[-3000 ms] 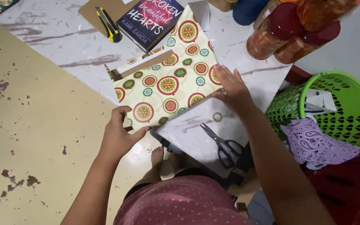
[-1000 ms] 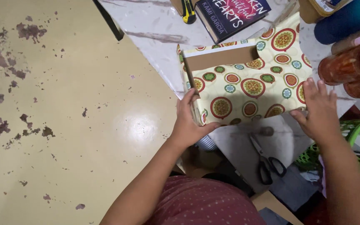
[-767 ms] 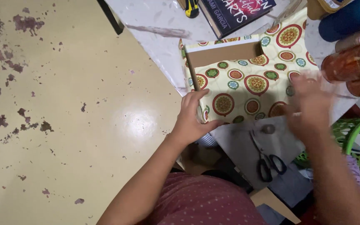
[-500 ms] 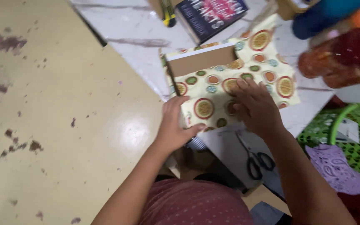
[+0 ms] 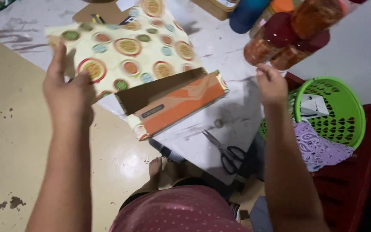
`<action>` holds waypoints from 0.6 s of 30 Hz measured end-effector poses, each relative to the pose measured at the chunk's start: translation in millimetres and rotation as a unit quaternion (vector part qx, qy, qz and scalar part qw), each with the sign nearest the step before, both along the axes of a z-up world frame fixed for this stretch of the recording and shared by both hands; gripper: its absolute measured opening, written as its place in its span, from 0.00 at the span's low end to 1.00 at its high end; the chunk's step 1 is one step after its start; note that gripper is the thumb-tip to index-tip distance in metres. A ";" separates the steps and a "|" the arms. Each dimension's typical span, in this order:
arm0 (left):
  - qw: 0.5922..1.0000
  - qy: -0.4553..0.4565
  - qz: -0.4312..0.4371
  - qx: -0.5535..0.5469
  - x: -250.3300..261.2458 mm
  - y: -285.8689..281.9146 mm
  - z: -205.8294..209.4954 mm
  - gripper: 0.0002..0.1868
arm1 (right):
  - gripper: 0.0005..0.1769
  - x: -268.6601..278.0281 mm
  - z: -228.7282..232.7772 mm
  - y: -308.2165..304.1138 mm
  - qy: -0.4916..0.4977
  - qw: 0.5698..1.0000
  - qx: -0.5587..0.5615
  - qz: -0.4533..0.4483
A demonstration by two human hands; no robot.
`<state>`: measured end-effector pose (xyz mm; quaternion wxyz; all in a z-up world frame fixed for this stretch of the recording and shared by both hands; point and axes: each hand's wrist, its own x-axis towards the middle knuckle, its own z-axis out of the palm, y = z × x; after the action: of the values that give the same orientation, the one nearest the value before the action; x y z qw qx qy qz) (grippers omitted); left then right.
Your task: Wrapping a cardboard box with decorative patterned paper using scissors and tape.
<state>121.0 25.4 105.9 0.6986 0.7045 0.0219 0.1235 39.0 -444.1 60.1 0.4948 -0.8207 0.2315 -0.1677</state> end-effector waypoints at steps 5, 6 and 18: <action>0.992 0.113 -0.031 -0.040 -46.0 4.5 -35.3 0.32 | 0.14 -20.1 -21.2 9.2 -0.072 0.996 -0.029 0.033; 0.993 0.111 -0.030 -0.038 -61.5 -3.5 -32.3 0.32 | 0.14 -24.8 -14.6 20.6 -0.074 0.996 -0.027 0.034; 0.979 0.141 -0.019 0.148 -117.2 -38.9 -40.0 0.36 | 0.17 -37.6 5.3 98.7 -0.158 0.917 -0.316 0.182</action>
<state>3.7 -13.5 65.9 0.5785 0.8107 0.0888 0.0116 1.4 -345.4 65.3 0.2615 -0.9250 -0.0685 -0.2670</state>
